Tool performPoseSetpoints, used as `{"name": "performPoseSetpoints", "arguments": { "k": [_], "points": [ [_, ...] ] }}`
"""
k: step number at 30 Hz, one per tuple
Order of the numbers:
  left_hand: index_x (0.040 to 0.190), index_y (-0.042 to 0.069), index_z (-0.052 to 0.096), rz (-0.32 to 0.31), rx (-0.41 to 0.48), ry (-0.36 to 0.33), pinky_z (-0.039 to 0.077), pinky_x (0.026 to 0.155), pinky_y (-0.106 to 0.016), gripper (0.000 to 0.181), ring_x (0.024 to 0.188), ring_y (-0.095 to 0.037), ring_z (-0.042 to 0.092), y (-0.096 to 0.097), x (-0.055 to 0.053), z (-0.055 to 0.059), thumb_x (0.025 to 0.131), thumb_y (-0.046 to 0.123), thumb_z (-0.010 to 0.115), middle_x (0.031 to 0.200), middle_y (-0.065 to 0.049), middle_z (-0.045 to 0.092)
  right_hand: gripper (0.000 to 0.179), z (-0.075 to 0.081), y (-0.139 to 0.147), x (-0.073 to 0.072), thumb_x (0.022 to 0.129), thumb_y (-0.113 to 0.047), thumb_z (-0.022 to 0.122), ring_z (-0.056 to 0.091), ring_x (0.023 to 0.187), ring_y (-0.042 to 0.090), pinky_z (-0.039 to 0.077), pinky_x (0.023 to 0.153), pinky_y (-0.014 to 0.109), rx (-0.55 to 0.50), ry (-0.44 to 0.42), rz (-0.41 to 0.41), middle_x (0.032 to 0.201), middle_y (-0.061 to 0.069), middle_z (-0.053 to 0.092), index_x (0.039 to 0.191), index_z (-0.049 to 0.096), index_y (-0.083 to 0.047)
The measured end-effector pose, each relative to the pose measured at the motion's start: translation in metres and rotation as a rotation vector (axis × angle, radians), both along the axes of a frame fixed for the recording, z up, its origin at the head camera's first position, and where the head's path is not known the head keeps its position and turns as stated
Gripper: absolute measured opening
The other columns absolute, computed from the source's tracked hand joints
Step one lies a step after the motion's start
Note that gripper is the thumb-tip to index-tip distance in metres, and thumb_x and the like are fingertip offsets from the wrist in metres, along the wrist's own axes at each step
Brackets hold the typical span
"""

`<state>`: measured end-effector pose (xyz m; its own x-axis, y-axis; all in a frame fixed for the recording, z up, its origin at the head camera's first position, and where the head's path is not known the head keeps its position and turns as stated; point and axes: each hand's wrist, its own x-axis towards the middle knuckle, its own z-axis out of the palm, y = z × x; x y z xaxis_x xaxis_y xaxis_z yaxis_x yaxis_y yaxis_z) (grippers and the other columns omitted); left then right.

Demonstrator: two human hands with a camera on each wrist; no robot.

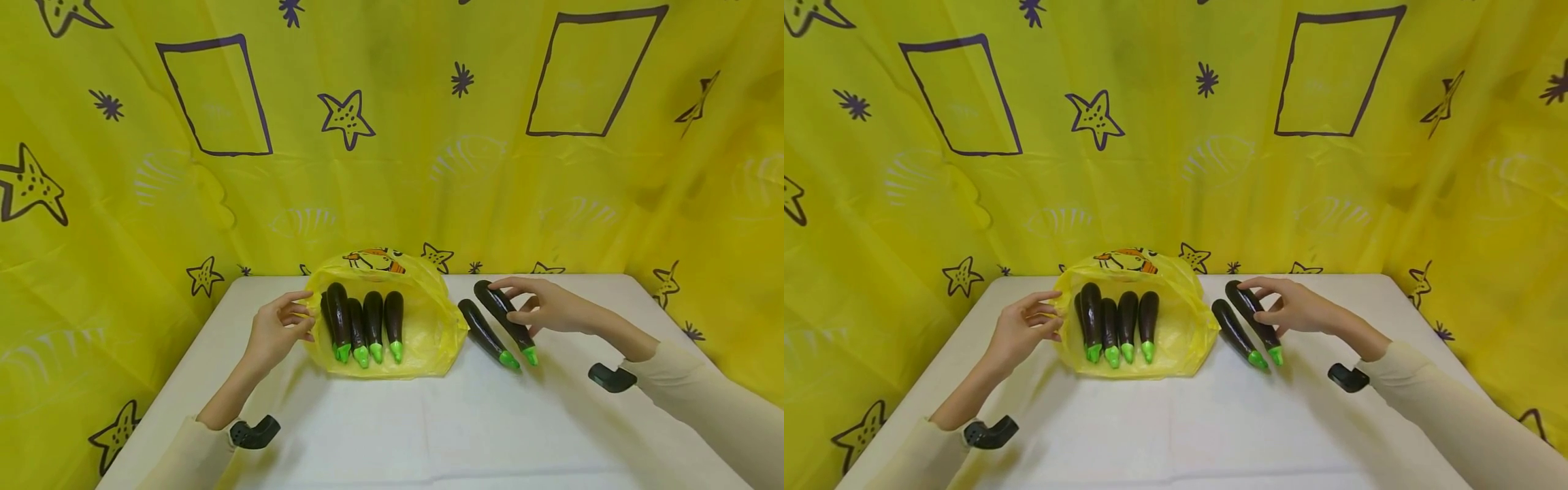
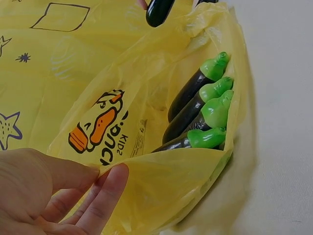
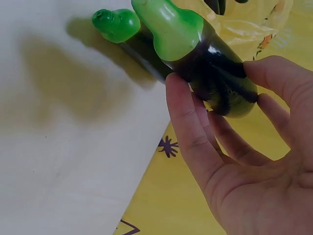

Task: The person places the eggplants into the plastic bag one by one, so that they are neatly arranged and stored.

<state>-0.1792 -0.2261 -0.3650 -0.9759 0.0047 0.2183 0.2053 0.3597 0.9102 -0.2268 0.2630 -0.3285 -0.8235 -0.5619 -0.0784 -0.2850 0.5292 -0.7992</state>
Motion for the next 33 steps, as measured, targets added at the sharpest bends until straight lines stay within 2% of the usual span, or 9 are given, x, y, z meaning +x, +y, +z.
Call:
{"name": "performPoseSetpoints", "arguments": {
  "k": [6,13,21,33],
  "points": [
    [0.138,0.0,0.061,-0.001,-0.003,0.004,0.066,0.064,-0.037,0.051,0.083,-0.026,0.072,0.0,-0.001,0.0,0.089,-0.012,0.071,0.105,-0.023,0.069,0.059,0.001,-0.003,0.006,0.098,-0.007,0.07,0.068,0.105,0.033,0.066,0.066,0.043,0.0,0.032,0.02,0.144,0.032,0.046,0.152,0.047,-0.012],
    [0.138,0.0,0.061,-0.004,-0.008,0.009,0.066,0.065,-0.037,0.051,0.084,-0.027,0.072,0.0,-0.001,0.0,0.089,-0.012,0.071,0.105,-0.023,0.069,0.06,0.003,-0.009,0.013,0.097,-0.009,0.071,0.069,0.103,0.031,0.066,0.066,0.046,-0.015,0.063,0.08,0.142,0.032,0.049,0.152,0.047,-0.011],
    [0.137,0.0,0.062,-0.008,-0.001,0.018,0.066,0.065,-0.037,0.05,0.084,-0.026,0.072,-0.001,0.0,-0.001,0.089,-0.012,0.071,0.105,-0.023,0.069,0.06,0.005,-0.018,0.017,0.097,-0.009,0.071,0.07,0.101,0.03,0.065,0.065,0.05,-0.044,0.055,0.109,0.142,0.032,0.049,0.152,0.047,-0.011],
    [0.138,0.0,0.061,-0.004,-0.013,0.015,0.066,0.064,-0.036,0.051,0.082,-0.024,0.073,0.001,0.0,-0.001,0.09,-0.012,0.071,0.105,-0.023,0.07,0.058,0.013,-0.038,0.019,0.096,-0.007,0.072,0.07,0.102,0.029,0.066,0.067,0.041,-0.033,0.089,0.157,0.141,0.029,0.052,0.15,0.051,-0.013]
  ]
}}
